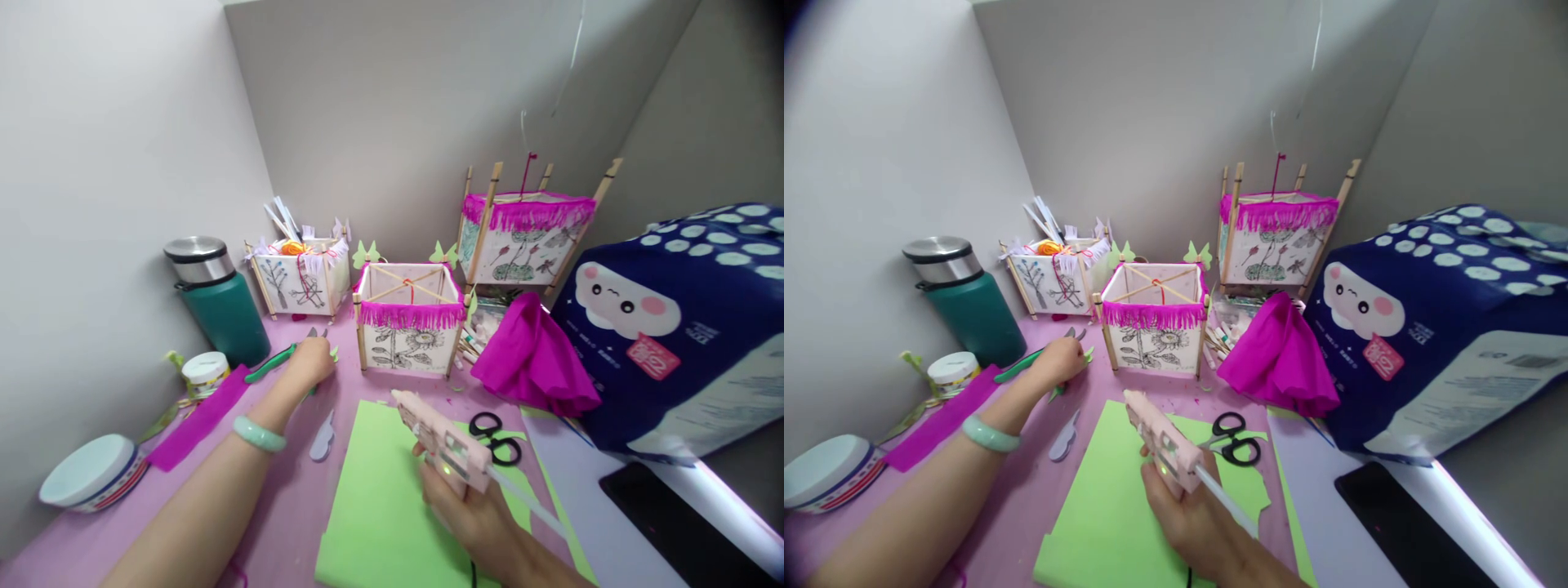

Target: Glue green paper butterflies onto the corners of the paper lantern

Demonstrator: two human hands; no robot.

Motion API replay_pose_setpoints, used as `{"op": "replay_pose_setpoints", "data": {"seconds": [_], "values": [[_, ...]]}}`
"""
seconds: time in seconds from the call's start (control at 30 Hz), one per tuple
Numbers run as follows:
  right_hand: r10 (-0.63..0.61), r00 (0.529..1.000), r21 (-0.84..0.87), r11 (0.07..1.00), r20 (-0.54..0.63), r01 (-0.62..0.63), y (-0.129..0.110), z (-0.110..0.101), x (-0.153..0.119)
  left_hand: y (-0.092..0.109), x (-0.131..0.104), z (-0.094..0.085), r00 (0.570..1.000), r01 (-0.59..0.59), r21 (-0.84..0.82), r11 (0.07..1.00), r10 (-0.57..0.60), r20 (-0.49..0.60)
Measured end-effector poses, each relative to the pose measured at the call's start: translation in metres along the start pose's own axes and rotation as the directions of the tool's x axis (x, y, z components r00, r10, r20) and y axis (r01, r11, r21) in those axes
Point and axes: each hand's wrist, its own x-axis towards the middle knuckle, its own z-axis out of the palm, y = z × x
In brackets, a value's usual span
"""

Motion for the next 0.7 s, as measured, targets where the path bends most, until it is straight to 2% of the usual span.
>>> {"op": "replay_pose_setpoints", "data": {"seconds": [0.13, 0.23, 0.27, 0.33, 0.4, 0.43, 0.5, 0.6, 0.7], "values": [[-0.015, 0.998, -0.005, 1.000, 0.058, 0.015, -0.002, -0.004, 0.003, -0.004, -0.008, -0.010, 1.000, 0.015, -0.059, 0.998, -0.015, -0.015], [-0.015, 0.995, 0.032, 0.999, 0.103, 0.012, -0.007, -0.005, 0.007, -0.011, -0.030, -0.021, 1.000, -0.002, -0.162, 0.987, 0.006, 0.022], [-0.004, 0.995, 0.046, 0.999, 0.102, 0.000, -0.009, -0.005, 0.008, -0.012, -0.040, -0.023, 0.999, -0.002, -0.240, 0.971, 0.014, 0.049], [0.013, 0.996, 0.074, 0.997, 0.087, -0.020, -0.013, -0.004, 0.010, -0.008, -0.061, -0.024, 0.992, 0.025, -0.531, 0.847, 0.045, 0.119], [0.011, 0.997, 0.095, 0.995, 0.073, -0.018, -0.017, -0.003, 0.011, 0.005, -0.080, -0.018, 0.978, 0.066, -0.773, 0.631, 0.115, 0.177], [0.005, 0.998, 0.105, 0.994, 0.066, -0.012, -0.018, -0.002, 0.012, 0.014, -0.089, -0.014, 0.971, 0.083, -0.840, 0.536, 0.147, 0.190], [0.003, 0.999, 0.136, 0.991, 0.035, -0.008, -0.020, -0.001, 0.014, 0.034, -0.102, -0.006, 0.969, 0.086, -0.901, 0.425, 0.176, 0.176], [0.018, 0.998, 0.194, 0.981, -0.056, -0.006, -0.022, -0.001, 0.019, 0.060, -0.114, 0.003, 0.975, 0.007, -0.912, 0.410, 0.201, 0.098], [0.069, 0.983, 0.224, 0.974, -0.173, -0.029, -0.023, -0.001, 0.026, 0.075, -0.117, 0.007, 0.974, -0.032, -0.906, 0.422, 0.215, 0.066]]}}
